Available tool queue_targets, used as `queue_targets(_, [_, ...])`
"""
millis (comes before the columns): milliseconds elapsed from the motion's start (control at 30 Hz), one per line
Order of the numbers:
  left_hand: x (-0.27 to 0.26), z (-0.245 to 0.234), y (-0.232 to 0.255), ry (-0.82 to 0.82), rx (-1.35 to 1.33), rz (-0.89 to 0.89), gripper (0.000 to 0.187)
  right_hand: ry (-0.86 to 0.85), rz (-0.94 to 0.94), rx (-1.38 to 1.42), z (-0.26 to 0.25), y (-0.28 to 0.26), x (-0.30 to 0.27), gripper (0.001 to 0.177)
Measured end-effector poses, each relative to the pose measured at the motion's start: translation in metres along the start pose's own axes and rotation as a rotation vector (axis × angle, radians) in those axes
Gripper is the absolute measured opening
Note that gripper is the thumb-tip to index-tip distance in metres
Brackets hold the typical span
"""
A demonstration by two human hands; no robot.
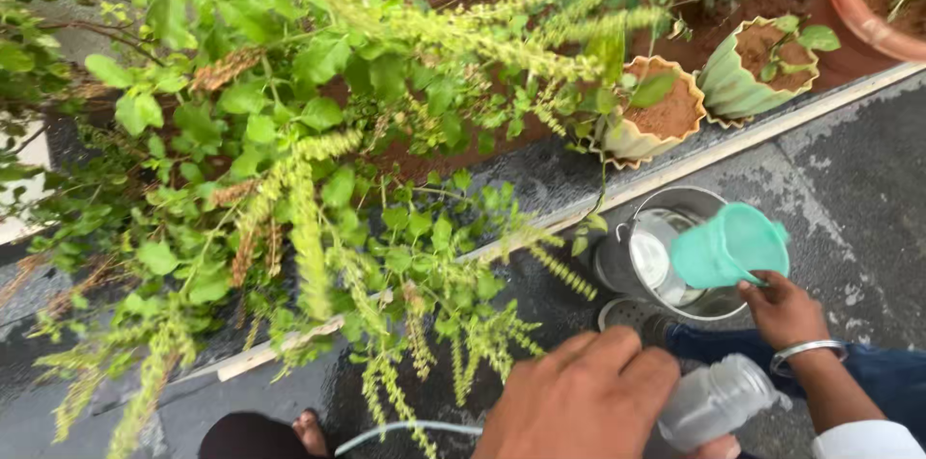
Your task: The person sprays water from a clear plastic bottle onto a large green plant in a planter box. They then refill the bottle using a green plastic scoop and a metal bucket before continuing to spray the plant.
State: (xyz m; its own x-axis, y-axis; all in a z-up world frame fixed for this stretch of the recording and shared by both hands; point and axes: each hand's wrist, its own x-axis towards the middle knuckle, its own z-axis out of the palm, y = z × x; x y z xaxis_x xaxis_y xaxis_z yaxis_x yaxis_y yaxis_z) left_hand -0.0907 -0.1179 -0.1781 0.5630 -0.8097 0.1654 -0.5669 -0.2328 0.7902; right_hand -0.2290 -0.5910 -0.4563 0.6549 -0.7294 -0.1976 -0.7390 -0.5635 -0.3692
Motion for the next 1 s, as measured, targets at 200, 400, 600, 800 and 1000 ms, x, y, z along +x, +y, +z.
queue_targets(200, [0.01,0.032,-0.016,0.023,0.019,0.059,0.045,-0.019,0.071,-0.015,0.022,0.021,0.033,0.055])
queue_targets(400, [0.014,0.041,-0.013,-0.048,-0.01,0.012,0.041,0.02,0.002,-0.075,0.033,0.009,0.012,0.043])
queue_targets(600, [0.023,0.028,-0.007,-0.072,-0.009,0.015,0.055,0.068,-0.129,-0.033,0.028,-0.025,0.002,0.038])
queue_targets(800, [0.04,0.024,0.001,-0.1,0.008,-0.012,0.051,0.049,-0.059,0.011,0.03,-0.04,0.0,0.037])
queue_targets(1000, [0.051,0.022,0.002,-0.062,-0.01,0.002,0.048,0.034,-0.044,-0.031,0.048,-0.008,0.018,0.035])
